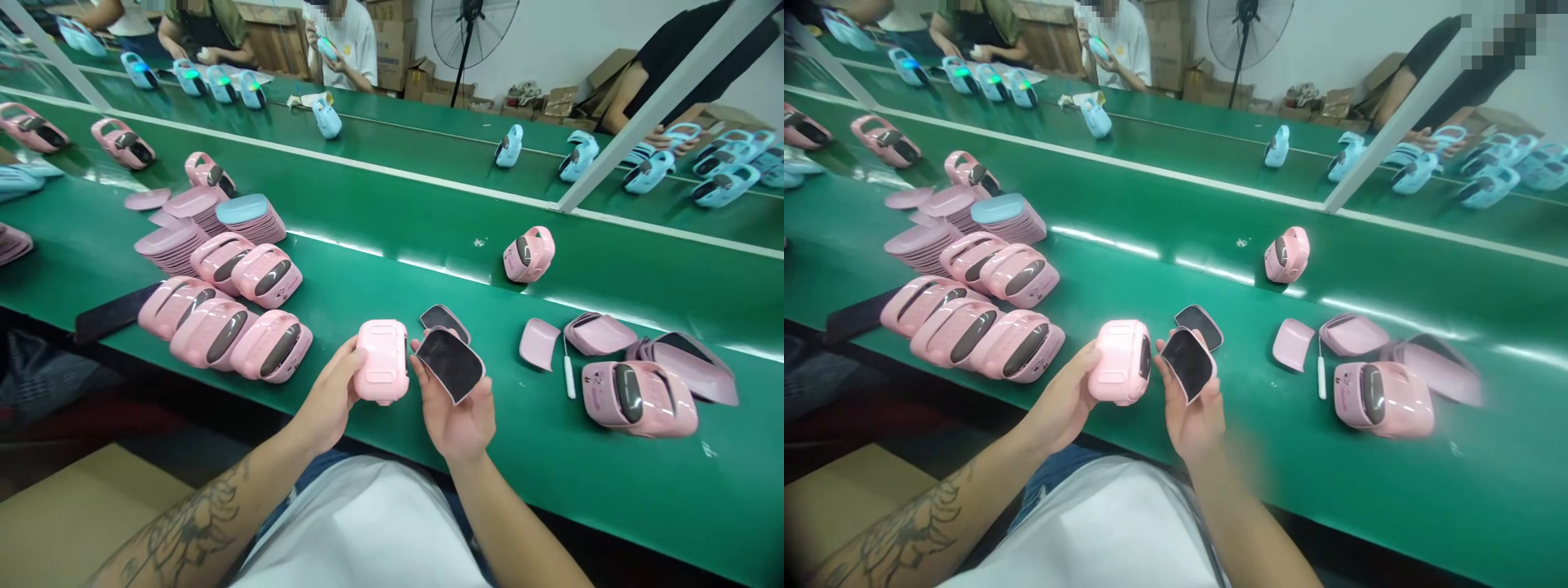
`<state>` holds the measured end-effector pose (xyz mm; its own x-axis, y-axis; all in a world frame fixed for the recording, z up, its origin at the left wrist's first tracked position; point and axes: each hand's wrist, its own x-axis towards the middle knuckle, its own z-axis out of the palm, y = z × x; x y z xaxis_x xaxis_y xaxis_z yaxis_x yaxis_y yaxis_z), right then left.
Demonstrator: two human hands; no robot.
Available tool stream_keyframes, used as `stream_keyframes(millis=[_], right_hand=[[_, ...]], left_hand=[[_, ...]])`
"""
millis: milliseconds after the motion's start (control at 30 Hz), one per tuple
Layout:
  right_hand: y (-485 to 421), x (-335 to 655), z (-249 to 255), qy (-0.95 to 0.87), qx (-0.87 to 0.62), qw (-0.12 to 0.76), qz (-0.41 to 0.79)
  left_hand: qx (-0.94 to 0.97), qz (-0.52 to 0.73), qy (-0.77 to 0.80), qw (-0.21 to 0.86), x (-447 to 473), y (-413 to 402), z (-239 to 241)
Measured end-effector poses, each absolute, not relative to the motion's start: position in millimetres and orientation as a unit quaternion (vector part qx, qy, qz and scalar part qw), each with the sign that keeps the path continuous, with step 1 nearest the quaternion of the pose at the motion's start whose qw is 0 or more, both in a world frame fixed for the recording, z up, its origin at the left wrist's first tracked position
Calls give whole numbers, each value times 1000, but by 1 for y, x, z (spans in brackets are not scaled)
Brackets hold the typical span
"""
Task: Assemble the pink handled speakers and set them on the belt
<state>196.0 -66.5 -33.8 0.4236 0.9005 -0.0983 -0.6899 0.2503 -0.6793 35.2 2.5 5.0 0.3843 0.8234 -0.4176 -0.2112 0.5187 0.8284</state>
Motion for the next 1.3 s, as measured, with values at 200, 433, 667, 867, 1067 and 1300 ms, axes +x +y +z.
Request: stream_keyframes(millis=[200,433,667,867,1067,1300], right_hand=[[-79,204,-46,-336,-399,691,501],[-83,208,-45,-457,-454,624,443],[-84,227,-45,-624,-478,516,340],[-90,227,-30,-696,-491,459,254],[-95,220,-22,-736,-474,444,192],[-99,223,-16,-760,-457,433,164]], left_hand=[[349,309,429,774,33,-6,6],[359,305,429,771,33,-7,6],[374,287,414,778,27,-4,5],[438,242,377,779,27,-5,10],[436,243,350,793,33,-9,12],[420,251,350,799,29,-19,8]])
